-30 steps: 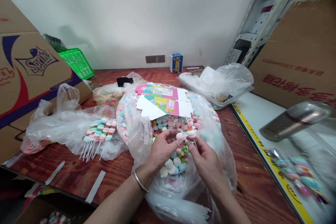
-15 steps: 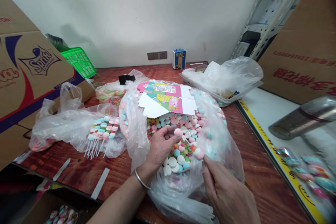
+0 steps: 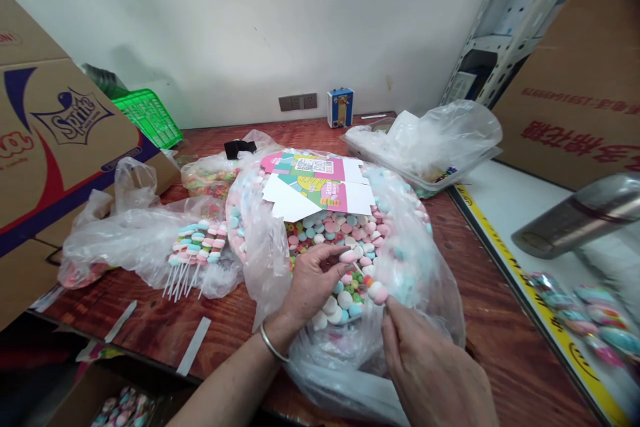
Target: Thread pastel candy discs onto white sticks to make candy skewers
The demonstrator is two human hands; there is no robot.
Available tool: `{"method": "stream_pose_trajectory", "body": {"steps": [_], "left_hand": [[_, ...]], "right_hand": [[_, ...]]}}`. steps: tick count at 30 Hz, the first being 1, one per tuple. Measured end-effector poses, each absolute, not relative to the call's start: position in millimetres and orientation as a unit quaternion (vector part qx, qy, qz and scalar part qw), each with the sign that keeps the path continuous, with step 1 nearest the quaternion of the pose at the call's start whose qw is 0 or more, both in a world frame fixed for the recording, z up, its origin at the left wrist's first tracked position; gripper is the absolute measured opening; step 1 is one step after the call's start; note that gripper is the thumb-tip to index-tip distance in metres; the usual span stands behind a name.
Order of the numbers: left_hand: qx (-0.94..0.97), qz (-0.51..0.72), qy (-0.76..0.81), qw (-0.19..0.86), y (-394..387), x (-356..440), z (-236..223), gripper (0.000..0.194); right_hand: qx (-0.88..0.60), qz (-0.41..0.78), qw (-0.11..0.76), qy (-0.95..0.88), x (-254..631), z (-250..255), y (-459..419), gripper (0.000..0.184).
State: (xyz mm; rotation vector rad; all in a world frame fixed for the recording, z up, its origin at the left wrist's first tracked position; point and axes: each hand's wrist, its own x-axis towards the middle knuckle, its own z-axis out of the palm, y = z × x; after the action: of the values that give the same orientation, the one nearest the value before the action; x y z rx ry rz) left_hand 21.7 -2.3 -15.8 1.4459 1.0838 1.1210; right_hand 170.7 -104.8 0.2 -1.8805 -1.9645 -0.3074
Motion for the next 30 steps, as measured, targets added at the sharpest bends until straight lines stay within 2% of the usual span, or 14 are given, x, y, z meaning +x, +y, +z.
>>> {"method": "stream_pose_trajectory", "body": {"steps": [7, 12, 16, 20, 23, 25, 28, 30], "left_hand": [[0.630, 0.446, 0.450, 0.449, -4, 21, -11, 0.025], [0.626, 0.450, 0.435, 0.465, -7, 23, -10, 0.024], [0.655, 0.459, 0.410, 0.439, -9, 22, -13, 0.019], [0.690, 0.443, 0.399, 0.410, -13, 14, -17, 0.021], [0.709, 0.404, 0.417, 0.400, -13, 1, -20, 0.038], [0.720, 0.396, 0.456, 0.342, -6, -10, -21, 0.043], [0.745, 0.371, 0.525, 0.178, 12, -28, -22, 0.028], [0.760, 0.312, 0.564, 0.084, 25, -37, -23, 0.022]], "right_hand": [[-0.684, -0.082, 0.183, -0.701, 166, -2, -102, 0.026], [-0.681, -0.079, 0.181, -0.706, 163, -7, -100, 0.026], [-0.691, -0.021, 0.177, -0.700, 159, -15, -95, 0.027], [-0.713, 0.075, 0.254, -0.650, 154, -29, -84, 0.030], [-0.706, 0.172, 0.323, -0.606, 154, -38, -79, 0.031], [-0.706, 0.202, 0.320, -0.599, 156, -40, -78, 0.032], [-0.719, 0.198, 0.282, -0.603, 160, -40, -78, 0.034], [-0.726, 0.194, 0.270, -0.602, 160, -40, -78, 0.035]]}}
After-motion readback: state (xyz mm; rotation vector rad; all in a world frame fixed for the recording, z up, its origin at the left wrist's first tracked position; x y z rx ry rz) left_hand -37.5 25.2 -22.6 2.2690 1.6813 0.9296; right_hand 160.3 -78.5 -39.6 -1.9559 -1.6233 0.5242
